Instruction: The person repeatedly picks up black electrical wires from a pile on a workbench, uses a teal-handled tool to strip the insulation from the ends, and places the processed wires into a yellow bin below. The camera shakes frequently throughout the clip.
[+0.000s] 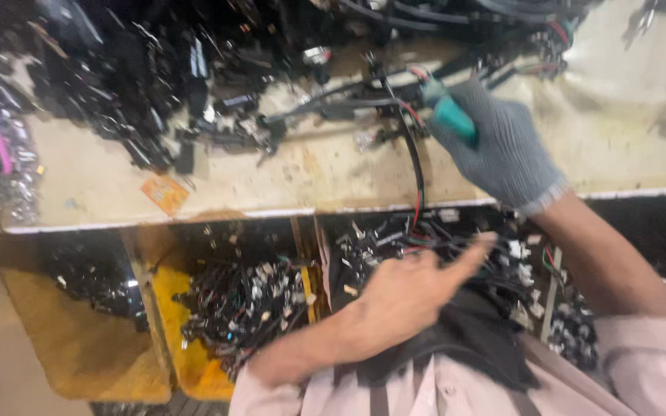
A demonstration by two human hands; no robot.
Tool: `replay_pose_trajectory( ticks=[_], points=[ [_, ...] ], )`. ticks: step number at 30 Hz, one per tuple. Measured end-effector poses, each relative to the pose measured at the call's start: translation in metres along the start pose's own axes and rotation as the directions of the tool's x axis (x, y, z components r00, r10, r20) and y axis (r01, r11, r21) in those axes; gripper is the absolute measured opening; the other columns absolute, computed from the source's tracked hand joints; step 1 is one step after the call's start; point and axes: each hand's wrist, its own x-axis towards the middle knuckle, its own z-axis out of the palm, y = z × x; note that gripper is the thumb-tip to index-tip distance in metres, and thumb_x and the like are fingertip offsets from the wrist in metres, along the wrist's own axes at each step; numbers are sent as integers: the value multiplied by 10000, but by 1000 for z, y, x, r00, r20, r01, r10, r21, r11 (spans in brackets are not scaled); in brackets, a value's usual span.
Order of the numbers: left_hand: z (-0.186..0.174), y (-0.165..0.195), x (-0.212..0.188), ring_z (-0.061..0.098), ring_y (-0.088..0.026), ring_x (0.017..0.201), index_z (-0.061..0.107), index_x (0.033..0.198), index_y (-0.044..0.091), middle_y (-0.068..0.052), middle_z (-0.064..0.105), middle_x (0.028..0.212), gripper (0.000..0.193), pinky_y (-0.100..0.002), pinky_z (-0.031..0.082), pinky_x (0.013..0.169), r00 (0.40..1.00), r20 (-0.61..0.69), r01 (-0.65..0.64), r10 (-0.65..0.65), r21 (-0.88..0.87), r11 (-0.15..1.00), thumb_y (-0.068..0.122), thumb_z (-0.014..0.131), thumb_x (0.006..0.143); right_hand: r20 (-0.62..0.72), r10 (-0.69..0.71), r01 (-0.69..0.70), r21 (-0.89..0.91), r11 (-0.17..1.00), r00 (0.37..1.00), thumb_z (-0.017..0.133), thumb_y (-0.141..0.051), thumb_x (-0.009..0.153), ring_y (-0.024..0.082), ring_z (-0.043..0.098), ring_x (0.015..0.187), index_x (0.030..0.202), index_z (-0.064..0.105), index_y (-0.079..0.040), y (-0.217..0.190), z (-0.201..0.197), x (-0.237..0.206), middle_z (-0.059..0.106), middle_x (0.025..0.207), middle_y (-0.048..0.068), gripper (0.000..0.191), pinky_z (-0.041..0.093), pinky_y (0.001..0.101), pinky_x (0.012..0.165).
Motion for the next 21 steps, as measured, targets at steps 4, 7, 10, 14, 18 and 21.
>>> replay_pose_trajectory(
  ticks=[4,7,10,14,18,21],
  points=[
    [12,-10,-20,675,-339,755,628,1171,70,-155,659,806,403,-484,545,638,1000,-2,1,0,65,998,374,688,914,236,218,-152,-269,951,947,789,-323,820,381,670,612,928,666,-79,-25,11,-6,677,771,149,293,519,486,549],
    [-7,-32,-29,703,-307,778,759,1050,257,-97,729,823,166,-499,553,677,951,309,37,-33,-9,999,231,648,928,235,225,-148,-308,940,945,757,-270,815,369,665,610,912,660,-115,-35,11,-19,682,771,119,207,508,495,565],
    [-51,-90,-29,690,-321,799,714,1322,25,-158,741,1034,441,-447,530,605,879,-477,272,-25,457,847,93,654,890,168,130,-112,-115,987,977,792,-285,812,326,655,616,900,630,-129,-15,-12,-27,664,782,93,242,484,469,555],
    [-65,-168,-8,619,-373,1119,662,1262,83,-186,600,1388,419,-428,560,887,814,-581,402,-9,551,732,115,685,844,142,-17,65,-344,937,990,811,-205,832,329,638,628,1027,670,-92,34,-24,-23,669,888,122,266,472,442,534],
    [-51,-183,5,565,-367,1177,674,1180,54,-171,569,1356,381,-474,521,910,805,-576,436,-138,418,797,230,775,858,-198,-58,10,-237,971,978,808,-143,893,320,677,798,1212,658,-72,46,-16,-45,656,989,137,359,517,414,657],
    [-48,-163,-11,592,-372,1140,664,1095,58,-152,569,1303,349,-471,529,905,839,-528,363,-133,360,860,242,776,820,-102,98,-124,-285,950,990,790,-95,877,340,673,838,1176,667,-112,31,-9,-75,664,1015,137,324,524,436,704]
  ],
)
